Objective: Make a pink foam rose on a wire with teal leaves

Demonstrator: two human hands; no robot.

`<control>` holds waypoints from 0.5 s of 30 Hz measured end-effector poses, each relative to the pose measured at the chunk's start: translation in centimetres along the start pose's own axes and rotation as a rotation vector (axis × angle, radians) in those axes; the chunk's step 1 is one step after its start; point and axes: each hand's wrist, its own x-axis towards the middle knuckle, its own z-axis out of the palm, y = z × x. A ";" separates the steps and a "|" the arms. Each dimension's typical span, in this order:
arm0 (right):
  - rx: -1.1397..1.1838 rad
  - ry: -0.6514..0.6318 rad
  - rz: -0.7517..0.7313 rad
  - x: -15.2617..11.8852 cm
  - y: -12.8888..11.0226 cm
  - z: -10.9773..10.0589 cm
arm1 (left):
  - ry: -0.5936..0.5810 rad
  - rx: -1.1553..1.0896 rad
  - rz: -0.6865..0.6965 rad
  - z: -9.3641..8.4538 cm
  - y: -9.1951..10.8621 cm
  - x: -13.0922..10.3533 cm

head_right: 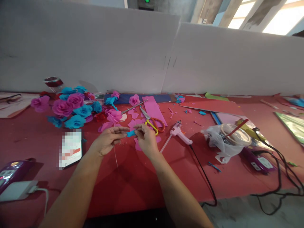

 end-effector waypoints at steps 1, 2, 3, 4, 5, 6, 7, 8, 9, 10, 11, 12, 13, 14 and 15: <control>-0.033 -0.025 -0.001 0.1 0.0 -0.1 | 0.000 0.000 -0.010 0.0 0.0 0.0; -0.069 -0.049 -0.001 0.1 0.0 -0.3 | 0.005 0.006 -0.019 0.1 0.1 0.0; -0.104 -0.069 -0.005 0.2 -0.1 -0.5 | 0.008 0.016 -0.029 0.2 0.1 -0.1; -0.141 -0.085 -0.018 0.3 -0.3 -0.7 | 0.008 0.029 -0.041 0.3 0.0 -0.1; -0.182 -0.100 -0.042 0.4 -0.5 -0.9 | 0.003 0.044 -0.051 0.5 0.0 -0.2; -0.224 -0.114 -0.072 0.4 -0.7 -1.1 | -0.003 0.058 -0.058 0.7 -0.1 -0.2; -0.264 -0.131 -0.102 0.5 -0.9 -1.3 | -0.010 0.065 -0.062 0.8 -0.2 -0.3; -0.297 -0.148 -0.127 0.6 -1.1 -1.4 | -0.018 0.066 -0.063 1.0 -0.2 -0.3; -0.320 -0.160 -0.146 0.6 -1.3 -1.5 | -0.028 0.063 -0.058 1.1 -0.3 -0.3; -0.333 -0.164 -0.156 0.6 -1.4 -1.6 | -0.037 0.055 -0.051 1.2 -0.3 -0.3; -0.336 -0.159 -0.160 0.6 -1.5 -1.6 | -0.044 0.045 -0.045 1.2 -0.3 -0.3; -0.335 -0.143 -0.158 0.6 -1.5 -1.6 | -0.046 0.034 -0.042 1.2 -0.3 -0.3; -0.334 -0.117 -0.151 0.6 -1.4 -1.5 | -0.043 0.020 -0.034 1.1 -0.4 -0.3; -0.338 -0.082 -0.142 0.6 -1.3 -1.4 | -0.033 0.004 -0.034 1.0 -0.4 -0.2; -0.347 -0.040 -0.130 0.7 -1.2 -1.3 | -0.007 -0.015 -0.032 0.9 -0.4 -0.1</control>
